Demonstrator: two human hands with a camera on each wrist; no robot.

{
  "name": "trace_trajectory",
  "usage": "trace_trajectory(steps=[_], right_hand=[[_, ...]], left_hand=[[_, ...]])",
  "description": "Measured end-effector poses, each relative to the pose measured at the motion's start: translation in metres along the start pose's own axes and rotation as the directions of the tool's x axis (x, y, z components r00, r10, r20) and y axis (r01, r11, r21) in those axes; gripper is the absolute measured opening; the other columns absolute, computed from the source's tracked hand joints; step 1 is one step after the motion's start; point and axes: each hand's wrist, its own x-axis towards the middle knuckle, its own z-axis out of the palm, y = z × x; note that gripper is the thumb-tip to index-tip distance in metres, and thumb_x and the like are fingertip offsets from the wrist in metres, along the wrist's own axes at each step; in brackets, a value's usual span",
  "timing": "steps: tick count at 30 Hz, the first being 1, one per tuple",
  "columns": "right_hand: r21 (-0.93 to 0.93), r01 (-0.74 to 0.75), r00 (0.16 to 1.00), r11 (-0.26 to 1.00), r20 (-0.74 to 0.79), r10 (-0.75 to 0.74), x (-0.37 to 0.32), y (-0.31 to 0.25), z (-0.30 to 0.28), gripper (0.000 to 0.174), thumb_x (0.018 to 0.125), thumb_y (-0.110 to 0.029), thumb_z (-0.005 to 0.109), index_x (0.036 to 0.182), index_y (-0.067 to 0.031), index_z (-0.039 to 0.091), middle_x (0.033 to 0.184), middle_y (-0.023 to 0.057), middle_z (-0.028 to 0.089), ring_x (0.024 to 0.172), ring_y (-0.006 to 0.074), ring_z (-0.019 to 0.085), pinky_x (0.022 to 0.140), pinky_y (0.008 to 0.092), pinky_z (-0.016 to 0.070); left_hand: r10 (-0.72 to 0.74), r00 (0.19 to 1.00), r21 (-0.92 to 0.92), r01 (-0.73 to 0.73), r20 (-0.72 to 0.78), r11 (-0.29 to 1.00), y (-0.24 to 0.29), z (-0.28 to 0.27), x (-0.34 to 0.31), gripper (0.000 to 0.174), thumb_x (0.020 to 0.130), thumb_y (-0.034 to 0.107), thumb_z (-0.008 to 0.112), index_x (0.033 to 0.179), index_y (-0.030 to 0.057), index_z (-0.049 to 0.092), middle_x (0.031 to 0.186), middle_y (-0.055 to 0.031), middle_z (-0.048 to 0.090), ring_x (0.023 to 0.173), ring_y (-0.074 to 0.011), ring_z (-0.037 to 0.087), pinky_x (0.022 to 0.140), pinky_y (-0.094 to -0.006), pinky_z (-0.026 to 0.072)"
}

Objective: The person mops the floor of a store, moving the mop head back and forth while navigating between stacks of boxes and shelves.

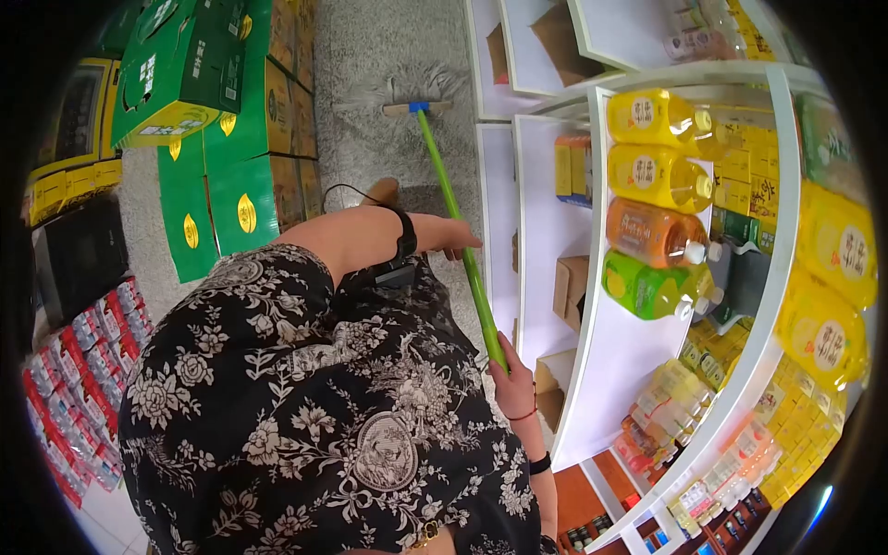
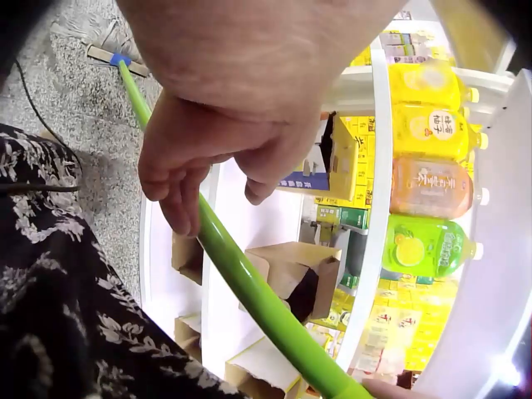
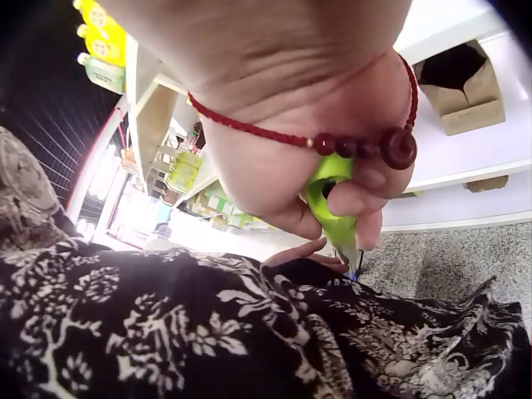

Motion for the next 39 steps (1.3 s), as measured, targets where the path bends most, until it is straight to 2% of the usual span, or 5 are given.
trace_trajectory(steps=[14,21,23,30,39], right_hand=[[0.017,0.062,0.996,0.998,0.070,-0.063,0.339,-0.204,-0.015,0.052,0.082,-0.019,0.048,0.131,-0.0114,0.034,0.084,0.0114,0.061,0.063,0.0169,0.058,0.064,0.0278,0.0477],[0.042,0.032,0.990,0.999,0.136,-0.038,0.490,-0.338,-0.032,0.055,0.085,-0.018,0.045,0.135,-0.0144,0.024,0.071,0.0064,0.055,0.038,0.0125,0.047,0.035,0.0255,0.0412],[0.079,0.010,0.987,0.997,0.158,-0.023,0.504,-0.354,-0.039,0.054,0.085,-0.018,0.045,0.135,-0.0140,0.024,0.071,0.0062,0.055,0.038,0.0124,0.047,0.035,0.0259,0.0413],[0.043,-0.024,0.989,0.999,0.148,0.017,0.466,-0.316,-0.038,0.054,0.085,-0.018,0.046,0.135,-0.0171,0.025,0.072,0.0061,0.056,0.038,0.0122,0.047,0.036,0.0254,0.0411],[0.003,-0.089,0.977,0.996,0.196,0.086,0.289,-0.212,-0.054,0.054,0.084,-0.024,0.048,0.134,-0.0180,0.029,0.071,0.0121,0.058,0.051,0.0188,0.054,0.053,0.0303,0.0453]], left_hand=[[0.178,0.841,0.423,0.065,-0.510,0.904,0.026,-0.356,0.040,0.027,0.079,0.023,0.050,0.087,0.0004,0.063,0.084,-0.0160,0.063,0.080,-0.0298,0.062,0.069,-0.0374,0.0488],[-0.009,0.745,0.092,0.095,-0.667,0.991,0.073,-0.517,-0.012,0.027,0.077,0.021,0.048,0.092,0.0054,0.064,0.095,-0.0153,0.062,0.090,-0.0316,0.059,0.075,-0.0394,0.0475],[0.008,0.694,0.067,0.058,-0.720,0.996,0.074,-0.535,-0.008,0.038,0.084,0.033,0.047,0.085,-0.0024,0.059,0.073,-0.0139,0.059,0.057,-0.0249,0.057,0.052,-0.0361,0.0469],[0.254,0.745,0.343,-0.036,-0.617,0.939,0.063,-0.495,0.004,0.039,0.084,0.035,0.050,0.084,-0.0031,0.059,0.071,-0.0142,0.058,0.057,-0.0245,0.056,0.053,-0.0363,0.0467],[-0.017,0.898,-0.233,-0.096,-0.440,0.968,0.056,-0.300,-0.008,0.047,0.079,0.041,0.053,0.090,-0.0050,0.057,0.075,-0.0137,0.060,0.061,-0.0260,0.060,0.052,-0.0383,0.0479]])
